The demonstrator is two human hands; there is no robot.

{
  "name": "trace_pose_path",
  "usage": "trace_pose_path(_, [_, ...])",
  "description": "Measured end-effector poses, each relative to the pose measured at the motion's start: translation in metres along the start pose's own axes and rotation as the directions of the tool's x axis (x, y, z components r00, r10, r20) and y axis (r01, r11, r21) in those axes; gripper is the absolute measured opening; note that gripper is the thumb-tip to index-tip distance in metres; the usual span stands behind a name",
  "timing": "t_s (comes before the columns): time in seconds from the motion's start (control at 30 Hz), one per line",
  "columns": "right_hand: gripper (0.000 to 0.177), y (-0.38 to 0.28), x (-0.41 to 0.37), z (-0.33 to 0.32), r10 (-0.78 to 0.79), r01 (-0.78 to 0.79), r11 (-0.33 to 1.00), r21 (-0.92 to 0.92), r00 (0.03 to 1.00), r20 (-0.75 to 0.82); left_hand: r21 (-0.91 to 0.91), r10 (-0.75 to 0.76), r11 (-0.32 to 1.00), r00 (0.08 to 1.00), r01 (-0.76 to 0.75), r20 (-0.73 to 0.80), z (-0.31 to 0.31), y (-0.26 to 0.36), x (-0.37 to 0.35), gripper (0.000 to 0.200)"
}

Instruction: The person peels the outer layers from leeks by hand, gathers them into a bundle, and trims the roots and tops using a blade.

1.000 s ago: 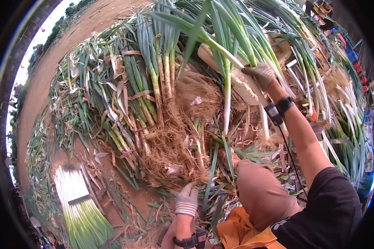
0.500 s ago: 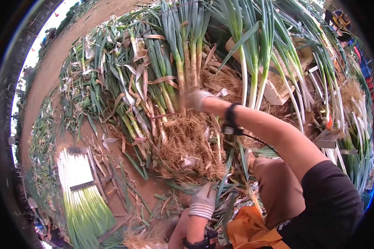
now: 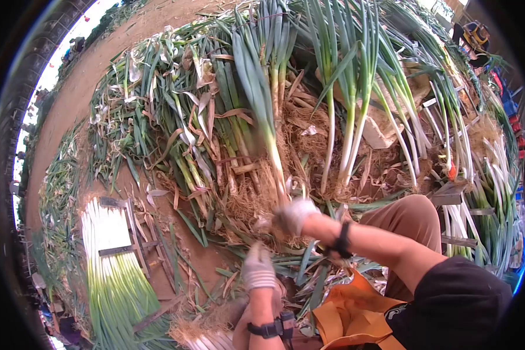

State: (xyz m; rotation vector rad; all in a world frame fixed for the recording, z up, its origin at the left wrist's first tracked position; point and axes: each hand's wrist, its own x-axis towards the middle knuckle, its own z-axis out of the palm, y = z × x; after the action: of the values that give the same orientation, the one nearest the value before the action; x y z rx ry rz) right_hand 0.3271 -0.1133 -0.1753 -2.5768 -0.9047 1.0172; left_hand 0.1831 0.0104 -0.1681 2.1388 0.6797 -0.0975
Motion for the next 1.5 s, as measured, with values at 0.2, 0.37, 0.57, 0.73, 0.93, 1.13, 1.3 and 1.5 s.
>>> trace_pose_path(0.2, [0.027, -0.032, -0.218, 0.115, -0.36, 0.326, 0.93, 0.171, 0.905, 0.229, -0.751, -0.271, 0.39, 0.846, 0.533, 0.459, 0.05, 0.008, -0.01, 0.048])
trace_pose_path(0.37, [0.018, 0.0, -0.272, 0.131, -0.733, 0.549, 0.59, 0.592, 0.672, 0.108, -0.751, -0.26, 0.284, 0.802, 0.596, 0.538, 0.098, 0.03, -0.042, 0.027])
trace_pose_path(0.57, [0.032, 0.015, -0.238, 0.048, -0.132, 0.374, 0.497, 0.783, 0.924, -0.358, -0.734, -0.17, 0.656, 0.982, 0.178, 0.086, 0.053, 0.081, -0.096, 0.032])
trace_pose_path(0.73, [0.03, -0.041, -0.241, 0.01, -0.155, 0.191, 0.221, 0.956, 0.975, -0.159, -0.613, -0.087, 0.786, 0.965, -0.085, -0.246, -0.011, 0.134, -0.154, 0.035])
trace_pose_path(0.93, [0.022, -0.068, -0.251, 0.061, -0.174, 0.09, -0.095, 0.991, 0.979, -0.106, -0.74, -0.259, 0.665, 0.96, 0.096, -0.108, -0.058, 0.13, -0.224, 0.026])
trace_pose_path(1.13, [0.028, 0.02, -0.221, 0.16, 0.142, -0.151, 0.949, 0.276, 0.989, 0.05, -0.848, -0.018, 0.523, 0.993, -0.087, -0.113, -0.074, 0.109, -0.253, 0.027])
trace_pose_path(1.3, [0.032, -0.029, -0.281, 0.084, -0.29, 0.294, 0.936, 0.191, 0.956, -0.051, -0.759, 0.07, 0.641, 0.993, -0.114, -0.091, -0.083, 0.121, -0.27, 0.032])
trace_pose_path(1.5, [0.027, -0.098, -0.332, 0.021, -0.376, 0.579, 0.459, 0.674, 0.814, -0.443, -0.624, 0.114, 0.745, 0.967, -0.236, -0.229, -0.078, 0.125, -0.269, 0.031])
